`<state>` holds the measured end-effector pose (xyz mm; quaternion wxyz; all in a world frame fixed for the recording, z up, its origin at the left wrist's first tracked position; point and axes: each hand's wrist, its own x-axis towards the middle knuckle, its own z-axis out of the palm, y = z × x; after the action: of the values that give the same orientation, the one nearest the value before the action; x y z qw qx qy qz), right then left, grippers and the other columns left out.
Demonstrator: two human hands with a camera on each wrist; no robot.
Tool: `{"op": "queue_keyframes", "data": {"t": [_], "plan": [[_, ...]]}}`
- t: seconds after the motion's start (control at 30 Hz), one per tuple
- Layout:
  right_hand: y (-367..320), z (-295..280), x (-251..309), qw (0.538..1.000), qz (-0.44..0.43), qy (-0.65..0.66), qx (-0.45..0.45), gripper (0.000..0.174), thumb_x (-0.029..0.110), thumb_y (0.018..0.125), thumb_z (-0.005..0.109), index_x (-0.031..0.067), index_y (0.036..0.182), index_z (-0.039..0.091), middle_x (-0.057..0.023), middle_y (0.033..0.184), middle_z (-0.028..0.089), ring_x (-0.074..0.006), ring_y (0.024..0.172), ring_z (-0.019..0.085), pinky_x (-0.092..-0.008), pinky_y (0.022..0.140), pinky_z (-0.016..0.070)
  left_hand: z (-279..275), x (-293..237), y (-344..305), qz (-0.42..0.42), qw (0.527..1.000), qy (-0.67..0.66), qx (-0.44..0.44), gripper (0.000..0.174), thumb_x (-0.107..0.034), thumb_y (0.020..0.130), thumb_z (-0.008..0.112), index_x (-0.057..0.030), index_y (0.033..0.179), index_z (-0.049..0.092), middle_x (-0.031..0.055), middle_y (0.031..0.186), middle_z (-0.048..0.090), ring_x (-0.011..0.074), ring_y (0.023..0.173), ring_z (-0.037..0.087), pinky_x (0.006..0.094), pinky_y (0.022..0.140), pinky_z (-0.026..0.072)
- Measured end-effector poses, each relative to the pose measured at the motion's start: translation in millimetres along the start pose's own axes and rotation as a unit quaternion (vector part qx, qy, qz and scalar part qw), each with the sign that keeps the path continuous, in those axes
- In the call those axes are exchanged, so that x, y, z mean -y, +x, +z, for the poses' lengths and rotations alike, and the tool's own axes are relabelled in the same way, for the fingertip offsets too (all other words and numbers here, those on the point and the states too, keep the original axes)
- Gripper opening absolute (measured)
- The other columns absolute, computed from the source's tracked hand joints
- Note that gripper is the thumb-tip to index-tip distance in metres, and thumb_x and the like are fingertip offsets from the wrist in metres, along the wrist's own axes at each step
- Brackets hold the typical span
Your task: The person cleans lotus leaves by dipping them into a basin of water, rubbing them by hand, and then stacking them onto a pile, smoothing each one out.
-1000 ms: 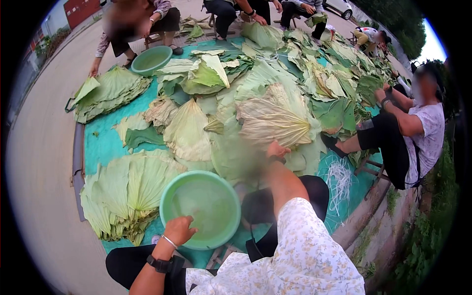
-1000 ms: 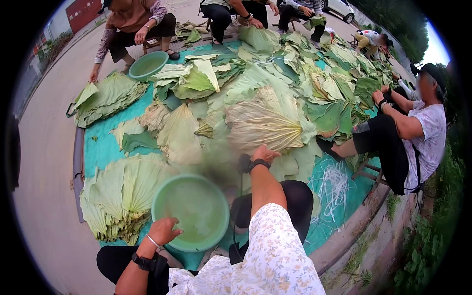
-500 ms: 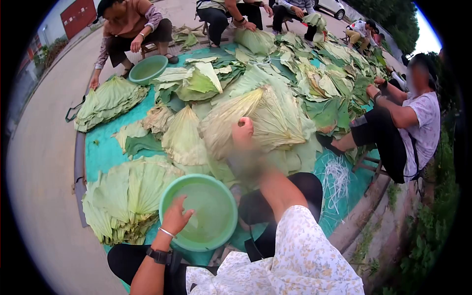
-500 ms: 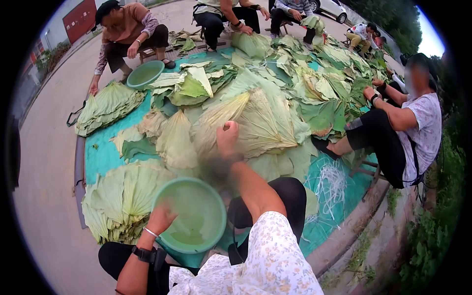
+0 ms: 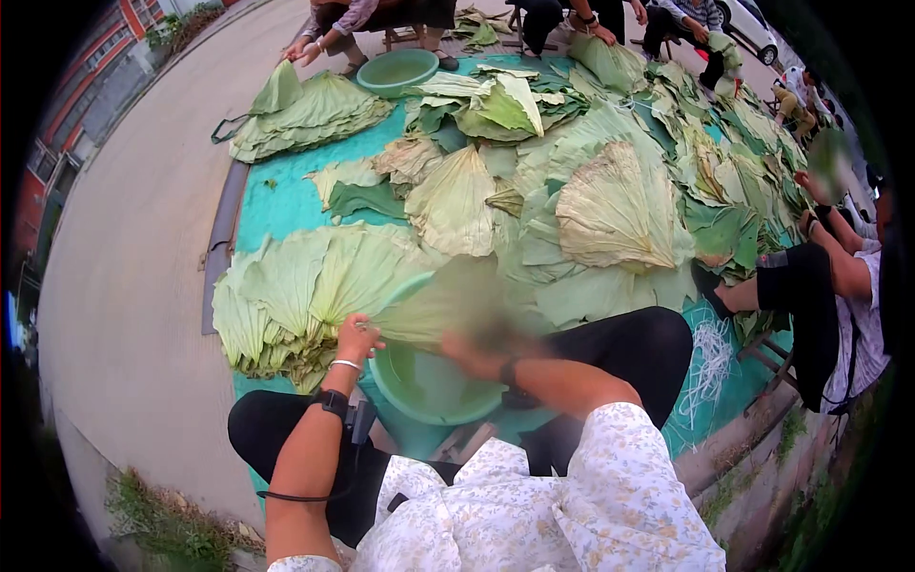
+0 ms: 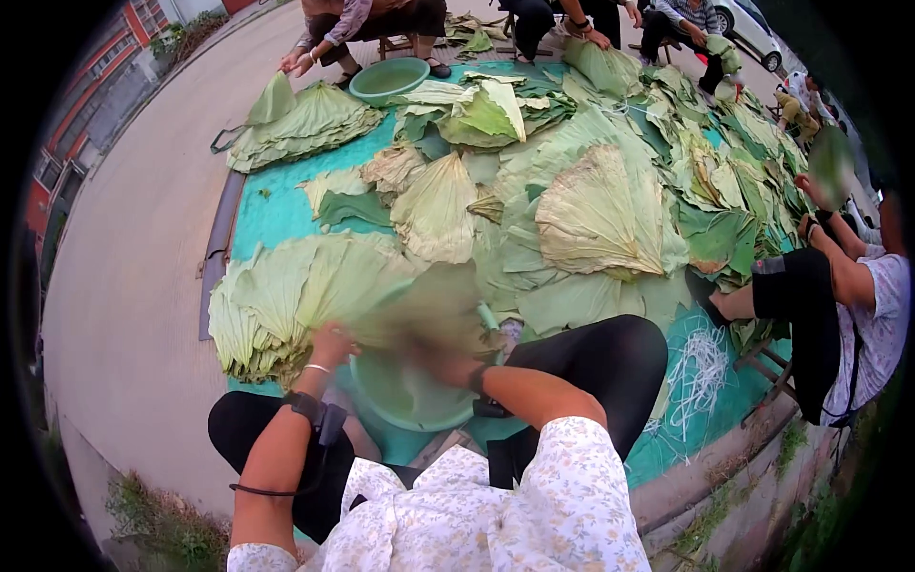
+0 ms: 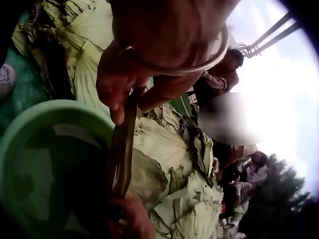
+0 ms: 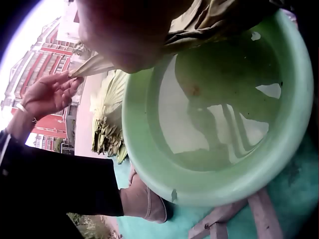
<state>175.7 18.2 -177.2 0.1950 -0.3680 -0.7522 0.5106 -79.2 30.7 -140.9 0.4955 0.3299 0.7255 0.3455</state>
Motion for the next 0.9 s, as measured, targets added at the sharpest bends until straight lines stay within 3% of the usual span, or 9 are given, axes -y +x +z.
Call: {"op": "queue_keyframes", "data": {"t": [0.1,0.2,0.27,0.33,0.4,0.5,0.7,0.8,0.9], "plan": [[-19.9,-13.3,31.1,0.997,0.036,-0.008,0.067,0.047,0.026,0.090,0.038,0.0030,0.131,0.036,-0.0185,0.126,0.044,-0.0315,0.117,0.043,-0.0395,0.098,0.0321,-4.7,22.3,-8.5,-0.034,0.993,0.113,0.023,0.018,-0.009,0.074,0.063,-0.0059,0.088,0.052,0.0087,0.079,0.058,0.0137,0.052,0.061,0.0245,0.038,0.0412],[-18.9,5.6,-7.7,0.993,0.062,-0.011,0.099,0.049,0.024,0.089,0.038,0.0048,0.134,0.032,-0.0188,0.131,0.040,-0.0324,0.119,0.040,-0.0410,0.099,0.0311,-5.7,32.4,-13.4,-0.069,0.975,0.199,0.064,0.019,-0.010,0.070,0.066,-0.0057,0.083,0.054,0.0123,0.080,0.061,0.0201,0.061,0.064,0.0318,0.047,0.0480],[-18.5,6.0,-9.7,0.991,0.079,0.004,0.104,0.049,0.023,0.089,0.038,0.0050,0.134,0.032,-0.0186,0.131,0.039,-0.0320,0.120,0.040,-0.0409,0.099,0.0310,-7.6,58.3,-7.5,0.227,0.869,0.439,0.004,0.018,-0.012,0.069,0.064,-0.0062,0.084,0.056,0.0159,0.086,0.062,0.0298,0.077,0.063,0.0386,0.063,0.0506],[-15.6,3.6,-15.6,0.989,0.097,0.019,0.108,0.049,0.023,0.088,0.038,0.0051,0.134,0.032,-0.0185,0.132,0.038,-0.0317,0.120,0.039,-0.0408,0.099,0.0308,6.3,57.8,-19.8,0.169,0.869,0.466,0.007,0.018,-0.012,0.070,0.060,-0.0073,0.087,0.057,0.0164,0.089,0.062,0.0327,0.083,0.060,0.0402,0.069,0.0492],[-9.9,-4.2,-27.8,0.930,0.048,-0.334,0.146,0.051,0.024,0.087,0.040,0.0092,0.135,0.031,-0.0172,0.136,0.031,-0.0298,0.126,0.031,-0.0477,0.098,0.0305,23.1,63.7,-27.4,0.108,0.866,0.488,0.008,0.019,-0.013,0.072,0.057,-0.0083,0.090,0.058,0.0170,0.091,0.061,0.0355,0.090,0.057,0.0418,0.076,0.0477],[-12.0,-18.6,-36.4,0.869,0.018,-0.484,0.100,0.060,0.032,0.082,0.050,0.0144,0.135,0.030,-0.0148,0.141,0.023,-0.0316,0.131,0.019,-0.0563,0.096,0.0288,46.6,100.3,-15.0,0.060,0.838,0.542,0.025,0.019,-0.014,0.076,0.051,-0.0085,0.093,0.057,0.0171,0.092,0.061,0.0342,0.090,0.058,0.0412,0.076,0.0480],[-3.5,-17.5,-63.1,0.788,0.030,-0.605,0.114,0.083,0.041,0.066,0.066,0.0208,0.136,0.028,-0.0153,0.143,0.017,-0.0395,0.132,0.009,-0.0617,0.094,0.0261,72.8,132.4,-8.2,0.027,0.834,0.549,0.043,0.021,-0.012,0.079,0.049,-0.0088,0.099,0.053,0.0179,0.097,0.060,0.0335,0.090,0.059,0.0427,0.075,0.0479],[-0.7,-17.7,-55.8,0.863,0.081,-0.481,0.130,0.083,0.039,0.065,0.067,0.0253,0.137,0.027,-0.0177,0.143,0.014,-0.0412,0.131,0.008,-0.0618,0.093,0.0279,73.5,139.2,-1.3,0.021,0.839,0.538,0.070,0.021,-0.011,0.080,0.046,-0.0092,0.100,0.052,0.0170,0.095,0.060,0.0331,0.089,0.059,0.0428,0.075,0.0480],[10.1,9.6,-110.5,0.831,0.019,-0.547,0.098,0.084,0.041,0.064,0.067,0.0288,0.136,0.027,-0.0190,0.143,0.011,-0.0433,0.131,0.006,-0.0604,0.091,0.0305,77.3,158.4,13.1,0.058,0.847,0.528,0.033,0.019,-0.010,0.081,0.046,-0.0087,0.098,0.053,0.0165,0.093,0.061,0.0335,0.089,0.059,0.0427,0.074,0.0481]]}}
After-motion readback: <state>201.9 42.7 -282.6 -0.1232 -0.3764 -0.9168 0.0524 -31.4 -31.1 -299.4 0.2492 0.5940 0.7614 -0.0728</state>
